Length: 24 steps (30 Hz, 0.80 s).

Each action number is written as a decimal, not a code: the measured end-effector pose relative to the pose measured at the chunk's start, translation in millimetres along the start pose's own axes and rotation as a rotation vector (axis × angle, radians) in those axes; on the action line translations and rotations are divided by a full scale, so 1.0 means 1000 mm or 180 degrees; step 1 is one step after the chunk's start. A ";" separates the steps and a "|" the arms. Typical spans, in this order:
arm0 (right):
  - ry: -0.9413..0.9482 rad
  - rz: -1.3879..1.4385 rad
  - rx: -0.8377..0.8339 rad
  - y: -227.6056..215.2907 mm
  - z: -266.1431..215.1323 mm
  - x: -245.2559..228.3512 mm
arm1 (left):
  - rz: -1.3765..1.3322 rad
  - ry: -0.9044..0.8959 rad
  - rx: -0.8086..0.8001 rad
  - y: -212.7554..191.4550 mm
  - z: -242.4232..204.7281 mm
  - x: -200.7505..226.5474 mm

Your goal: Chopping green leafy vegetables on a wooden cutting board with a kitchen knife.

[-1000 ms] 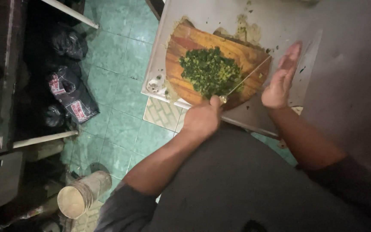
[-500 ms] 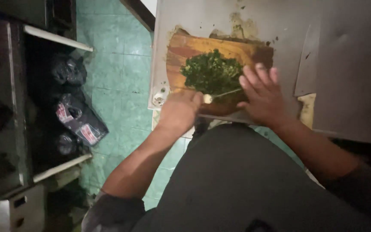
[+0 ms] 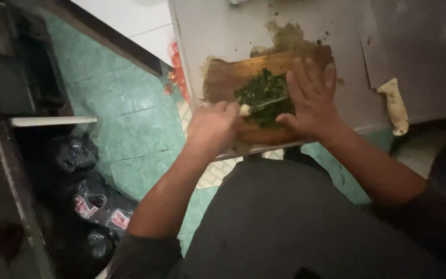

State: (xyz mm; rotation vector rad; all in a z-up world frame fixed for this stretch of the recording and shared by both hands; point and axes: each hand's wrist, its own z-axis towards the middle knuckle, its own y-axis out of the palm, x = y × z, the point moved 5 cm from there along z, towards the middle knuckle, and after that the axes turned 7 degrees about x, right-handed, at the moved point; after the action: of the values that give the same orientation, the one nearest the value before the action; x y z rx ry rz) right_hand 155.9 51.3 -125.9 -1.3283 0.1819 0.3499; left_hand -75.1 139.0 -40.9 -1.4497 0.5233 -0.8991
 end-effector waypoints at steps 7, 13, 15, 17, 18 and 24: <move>0.0212 -0.0100 -0.0052 -0.009 0.027 -0.010 | -0.0209 0.0147 0.0091 -0.040 0.019 -0.021; 0.0200 -0.0319 -0.0324 0.021 0.034 -0.010 | -0.0101 0.0075 -0.0109 -0.011 0.016 -0.038; 0.0134 -0.0374 -0.0218 0.007 0.047 -0.012 | -0.0167 0.0090 0.0027 -0.021 0.020 -0.046; 0.0098 -0.0368 -0.0203 0.009 0.045 -0.011 | -0.0276 0.0068 0.0066 -0.017 0.015 -0.046; 0.0076 -0.0349 -0.0242 0.015 0.047 -0.008 | -0.0267 0.0012 0.0084 -0.015 0.013 -0.048; 0.1090 -0.0034 0.0213 0.002 0.011 0.042 | -0.0701 -0.0342 0.0115 -0.017 -0.010 -0.050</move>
State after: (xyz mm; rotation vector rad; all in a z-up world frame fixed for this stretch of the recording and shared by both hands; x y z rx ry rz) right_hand 193.9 68.7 -139.3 -1.3154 0.4689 0.1034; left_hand -115.7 173.8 -35.4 -1.5335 0.2693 -0.9918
